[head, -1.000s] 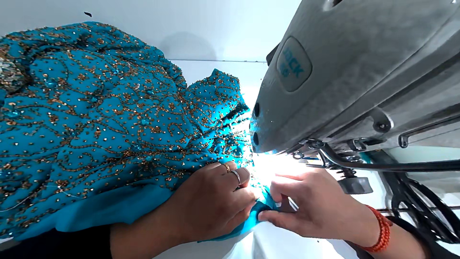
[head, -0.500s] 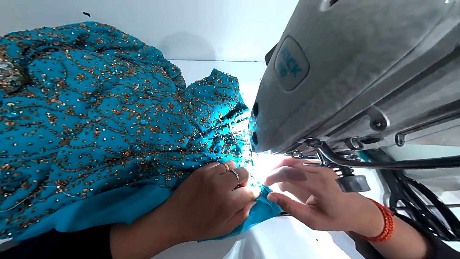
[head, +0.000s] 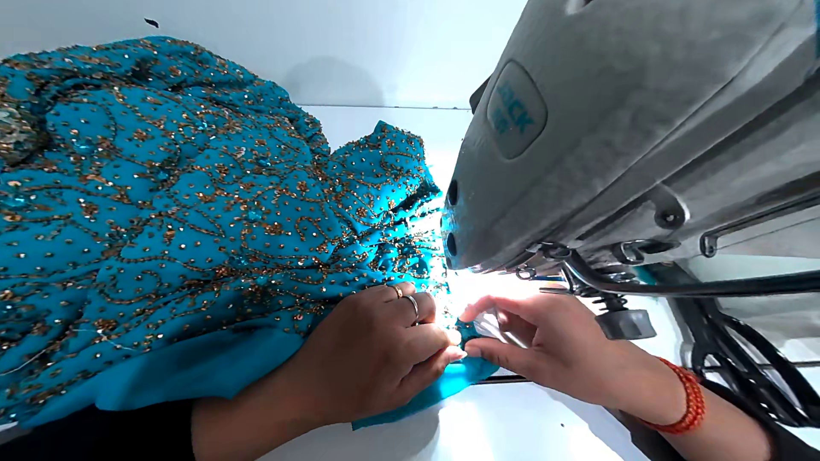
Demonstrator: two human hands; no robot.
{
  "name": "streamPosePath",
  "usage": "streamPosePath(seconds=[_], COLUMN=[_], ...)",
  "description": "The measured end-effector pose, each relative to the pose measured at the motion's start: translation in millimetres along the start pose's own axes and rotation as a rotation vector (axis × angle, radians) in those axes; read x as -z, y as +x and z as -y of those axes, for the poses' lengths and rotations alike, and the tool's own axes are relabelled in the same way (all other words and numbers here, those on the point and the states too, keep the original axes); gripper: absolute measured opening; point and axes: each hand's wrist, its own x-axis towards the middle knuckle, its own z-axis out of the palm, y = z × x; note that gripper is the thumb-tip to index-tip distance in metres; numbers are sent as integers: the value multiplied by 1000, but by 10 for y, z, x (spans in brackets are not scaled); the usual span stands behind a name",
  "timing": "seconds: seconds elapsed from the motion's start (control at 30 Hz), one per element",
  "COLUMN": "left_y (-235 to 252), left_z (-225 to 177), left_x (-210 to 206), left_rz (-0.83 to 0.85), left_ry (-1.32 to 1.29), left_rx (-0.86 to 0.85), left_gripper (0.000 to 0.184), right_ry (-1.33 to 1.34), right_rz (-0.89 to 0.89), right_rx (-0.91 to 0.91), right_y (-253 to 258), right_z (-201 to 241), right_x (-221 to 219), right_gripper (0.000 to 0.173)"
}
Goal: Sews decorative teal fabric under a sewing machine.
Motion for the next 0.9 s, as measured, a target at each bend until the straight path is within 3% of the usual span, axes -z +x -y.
streamPosePath(seconds=[0.2, 0.57, 0.9], left_y=[5, 15, 45], left_z=[-17, -75, -31], left_x=[-25, -28, -34], left_rz=[-24, 43, -17], left_ry=[10, 59, 28], left_rx=[100, 285, 220], left_gripper=[22, 32, 21], right_ry=[72, 95, -23], right_rz=[11, 27, -61], right_rx=[-78, -191, -101], right_y=[3, 23, 31], right_z=[42, 131, 88], right_x=[15, 47, -22], right_gripper=[21, 15, 21])
